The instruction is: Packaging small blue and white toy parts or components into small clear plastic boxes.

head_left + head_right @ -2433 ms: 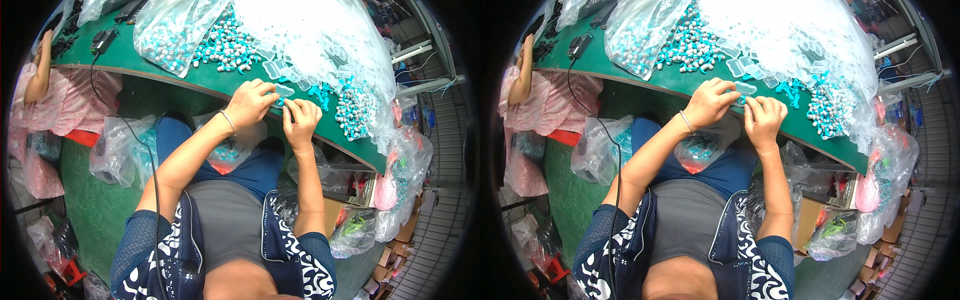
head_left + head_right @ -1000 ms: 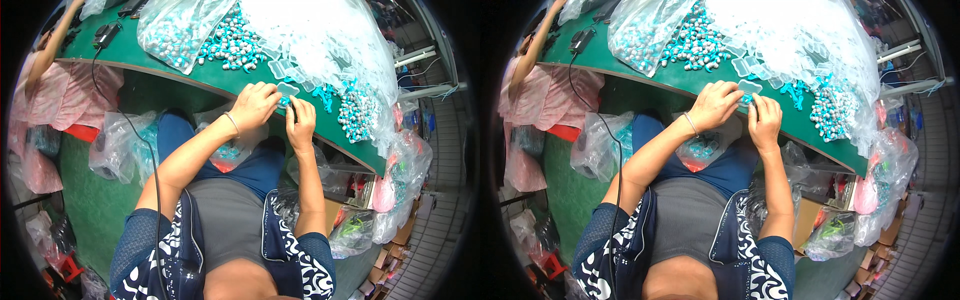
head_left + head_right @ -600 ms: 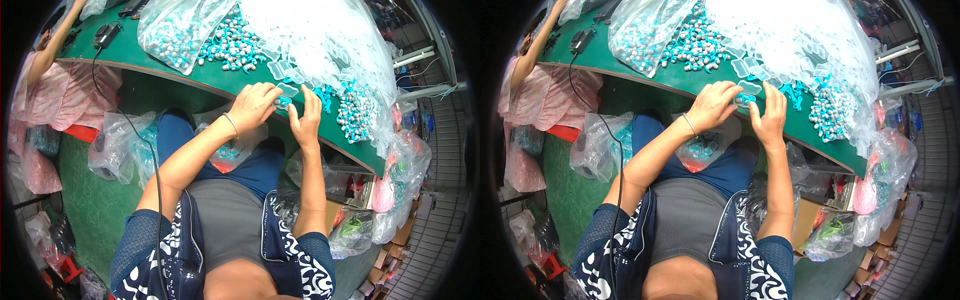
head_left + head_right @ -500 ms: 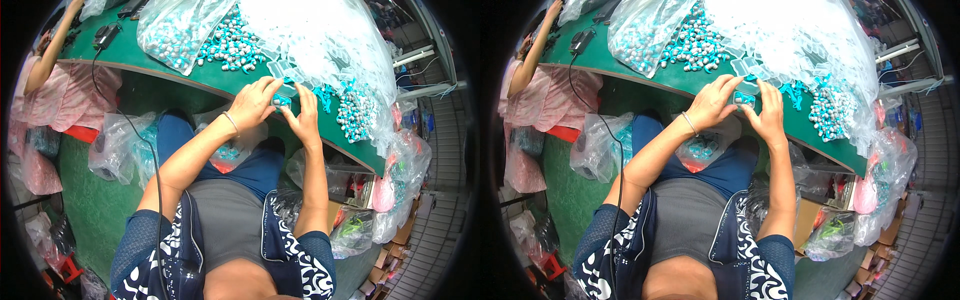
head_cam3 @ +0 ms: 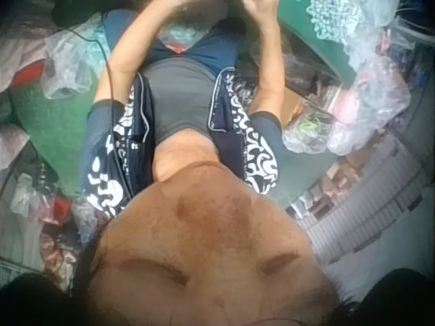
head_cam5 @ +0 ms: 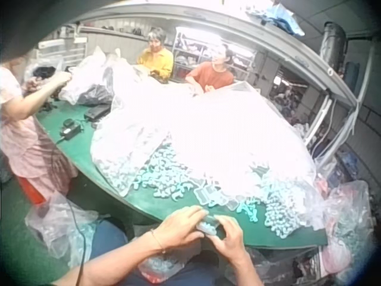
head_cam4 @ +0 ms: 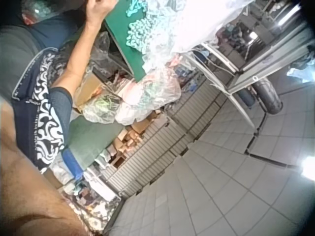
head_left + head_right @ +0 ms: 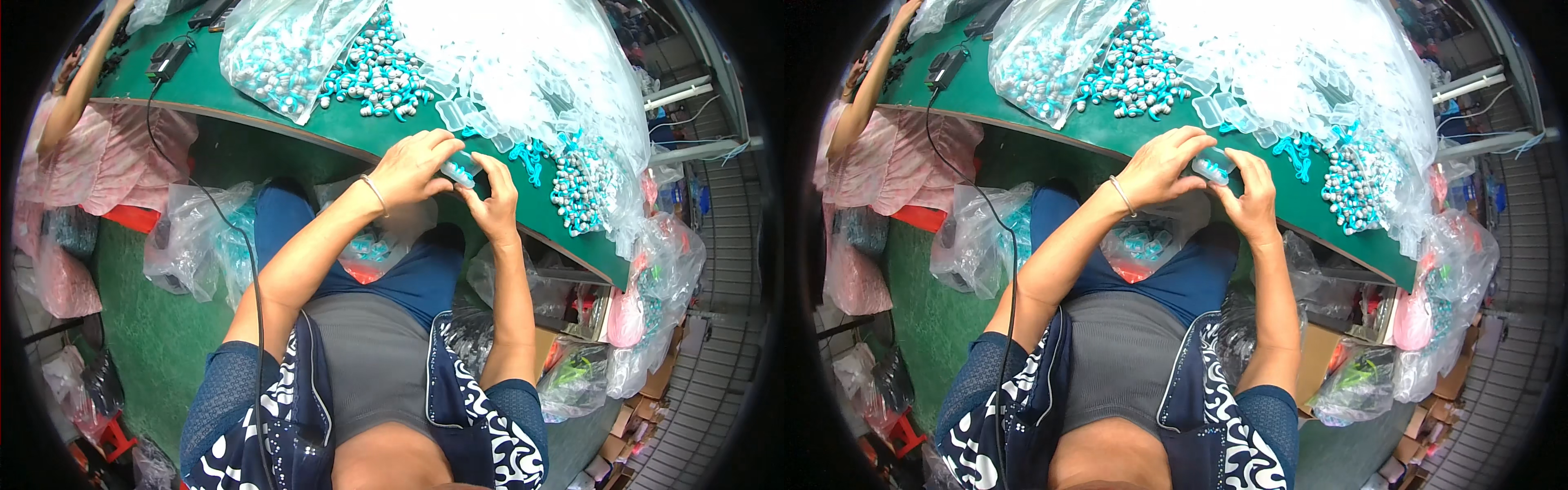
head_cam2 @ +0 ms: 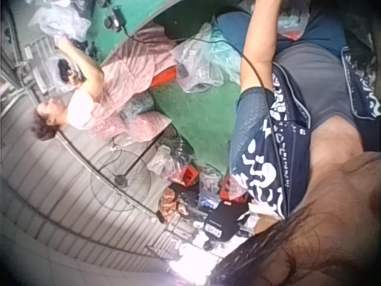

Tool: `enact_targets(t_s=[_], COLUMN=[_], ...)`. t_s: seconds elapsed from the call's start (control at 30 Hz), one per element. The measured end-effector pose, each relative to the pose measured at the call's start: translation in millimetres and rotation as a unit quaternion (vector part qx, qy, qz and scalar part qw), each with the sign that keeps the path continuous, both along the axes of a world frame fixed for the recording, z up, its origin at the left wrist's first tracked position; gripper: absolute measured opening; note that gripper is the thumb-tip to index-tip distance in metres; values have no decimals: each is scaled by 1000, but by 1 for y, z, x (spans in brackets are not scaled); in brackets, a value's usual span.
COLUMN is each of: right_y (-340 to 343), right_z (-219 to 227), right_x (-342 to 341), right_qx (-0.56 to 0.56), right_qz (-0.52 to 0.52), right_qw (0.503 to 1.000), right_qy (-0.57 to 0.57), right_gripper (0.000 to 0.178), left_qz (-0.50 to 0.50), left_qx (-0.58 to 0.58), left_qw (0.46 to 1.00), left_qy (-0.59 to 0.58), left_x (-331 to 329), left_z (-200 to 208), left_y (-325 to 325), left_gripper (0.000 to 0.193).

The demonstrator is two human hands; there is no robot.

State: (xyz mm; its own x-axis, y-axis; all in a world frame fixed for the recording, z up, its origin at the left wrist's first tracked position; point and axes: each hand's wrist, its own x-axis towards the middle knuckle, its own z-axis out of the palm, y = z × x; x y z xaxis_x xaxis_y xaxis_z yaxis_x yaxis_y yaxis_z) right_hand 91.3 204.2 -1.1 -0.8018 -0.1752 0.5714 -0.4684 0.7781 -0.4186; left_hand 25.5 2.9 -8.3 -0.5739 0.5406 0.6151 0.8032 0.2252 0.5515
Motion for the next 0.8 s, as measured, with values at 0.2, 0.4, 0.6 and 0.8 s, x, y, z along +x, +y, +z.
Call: enact_targets(t_s=[0.2, 0.4, 0.6, 0.8], right_y=[-1, -3, -4, -7], right_z=[-2, 5, 1, 1], right_x=[0, 7, 10, 8], right_qx=[1, -13, -16, -3], right_qz=[1, 12, 15, 21], right_qw=[1000, 999, 1000, 999], right_qy=[0, -37, -6, 30], right_gripper=[56, 56, 51, 39], left_qz=[-20, -9, -24, -30], left_qx=[16, 10, 15, 11], left_qw=[1000, 1000, 999, 1000], left_qy=[-4, 27, 17, 1], left_x=[-3, 3, 7, 4], left_z=[-6, -6, -3, -8], left_y=[-1, -1, -6, -4], left_gripper=[53, 52, 47, 38])
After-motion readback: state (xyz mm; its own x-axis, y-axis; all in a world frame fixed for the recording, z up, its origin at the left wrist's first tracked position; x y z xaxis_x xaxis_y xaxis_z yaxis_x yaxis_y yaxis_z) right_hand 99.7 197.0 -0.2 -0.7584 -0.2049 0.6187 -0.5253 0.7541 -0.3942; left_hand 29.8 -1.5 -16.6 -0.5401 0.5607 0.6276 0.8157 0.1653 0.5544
